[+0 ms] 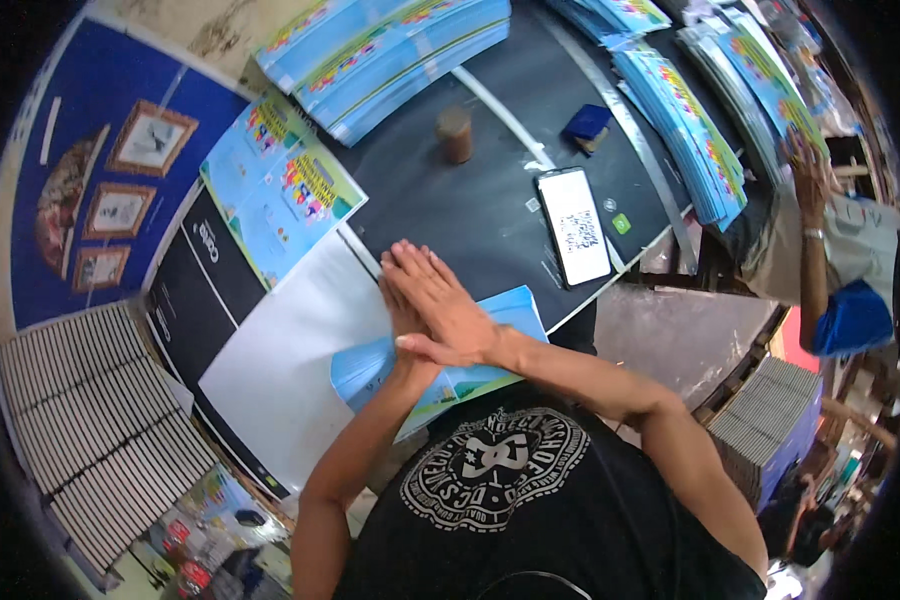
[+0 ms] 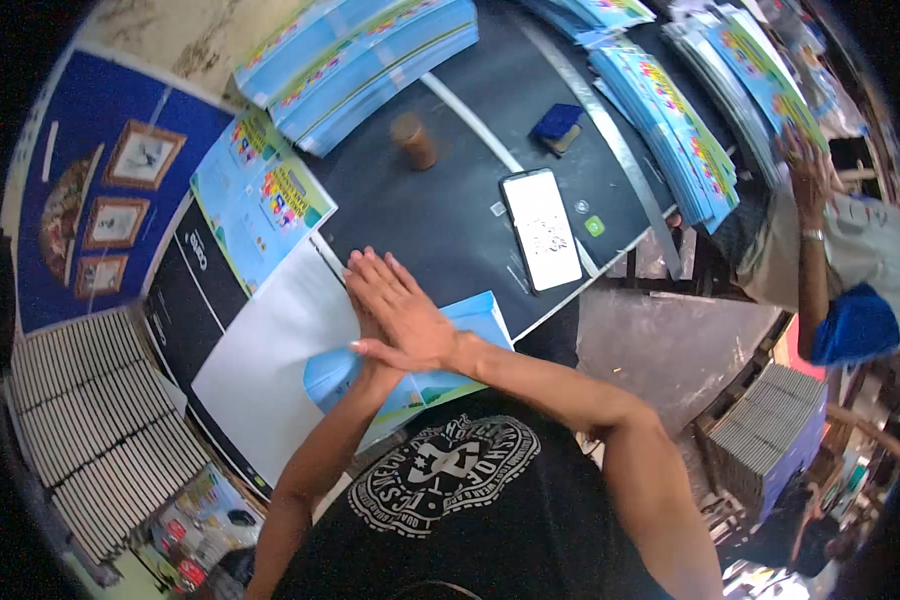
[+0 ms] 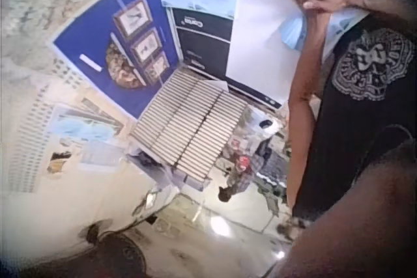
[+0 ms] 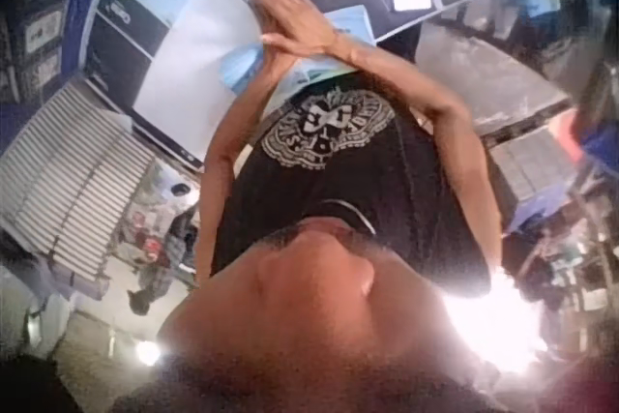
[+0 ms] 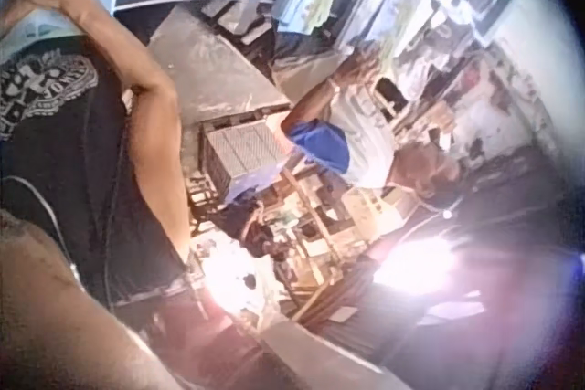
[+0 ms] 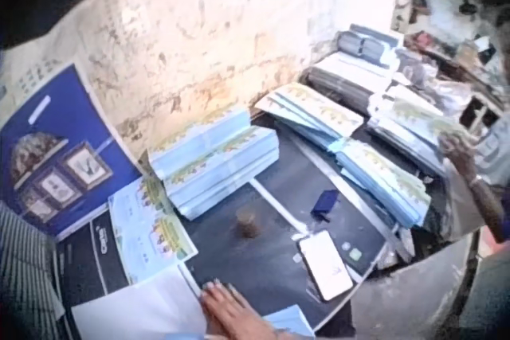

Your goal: The person holds a stack of printed booklets, aligns the edges, and folds them in half by hand before using a wooden tool to press and flatten the spine.

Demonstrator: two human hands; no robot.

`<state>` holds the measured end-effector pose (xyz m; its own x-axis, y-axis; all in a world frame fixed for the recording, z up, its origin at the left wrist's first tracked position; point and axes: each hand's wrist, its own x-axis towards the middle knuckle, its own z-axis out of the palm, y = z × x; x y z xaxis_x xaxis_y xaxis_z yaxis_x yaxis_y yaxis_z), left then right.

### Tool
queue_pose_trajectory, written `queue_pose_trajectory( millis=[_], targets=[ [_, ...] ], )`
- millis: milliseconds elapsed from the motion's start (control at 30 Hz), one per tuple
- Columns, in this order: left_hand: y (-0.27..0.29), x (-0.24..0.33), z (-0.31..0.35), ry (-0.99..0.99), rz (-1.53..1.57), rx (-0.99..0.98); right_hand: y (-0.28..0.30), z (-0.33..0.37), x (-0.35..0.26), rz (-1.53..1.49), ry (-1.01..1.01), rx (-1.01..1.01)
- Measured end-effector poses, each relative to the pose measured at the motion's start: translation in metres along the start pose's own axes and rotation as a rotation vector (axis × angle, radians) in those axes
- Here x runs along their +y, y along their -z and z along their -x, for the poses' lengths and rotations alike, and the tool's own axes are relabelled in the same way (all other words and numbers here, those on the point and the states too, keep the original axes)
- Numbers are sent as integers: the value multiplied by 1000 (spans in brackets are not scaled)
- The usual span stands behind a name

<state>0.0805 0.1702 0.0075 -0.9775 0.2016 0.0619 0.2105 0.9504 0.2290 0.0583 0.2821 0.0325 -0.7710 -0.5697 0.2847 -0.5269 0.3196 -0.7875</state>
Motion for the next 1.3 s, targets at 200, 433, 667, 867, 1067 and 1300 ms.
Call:
queue_pose_trajectory(
  millis=[200, 433, 667, 867, 1067, 1300],
  targets=[
    [5, 2, 16, -15, 69, 11, 26, 12, 6, -33, 157, -32],
    [9, 11, 12, 69, 13, 3, 28, 17, 13, 88, -18, -26],
    [22, 14, 7, 65, 57, 4, 55, 33, 28, 202, -78, -14],
    [26, -16, 14, 11, 56, -67, 57, 33, 29, 211, -142, 12],
    [24, -32, 15, -33, 175, 53, 57, 30, 28, 146, -127, 29],
    [36, -56, 28, 23, 38, -55, 54, 30, 30, 168, -168, 46]
  ],
)
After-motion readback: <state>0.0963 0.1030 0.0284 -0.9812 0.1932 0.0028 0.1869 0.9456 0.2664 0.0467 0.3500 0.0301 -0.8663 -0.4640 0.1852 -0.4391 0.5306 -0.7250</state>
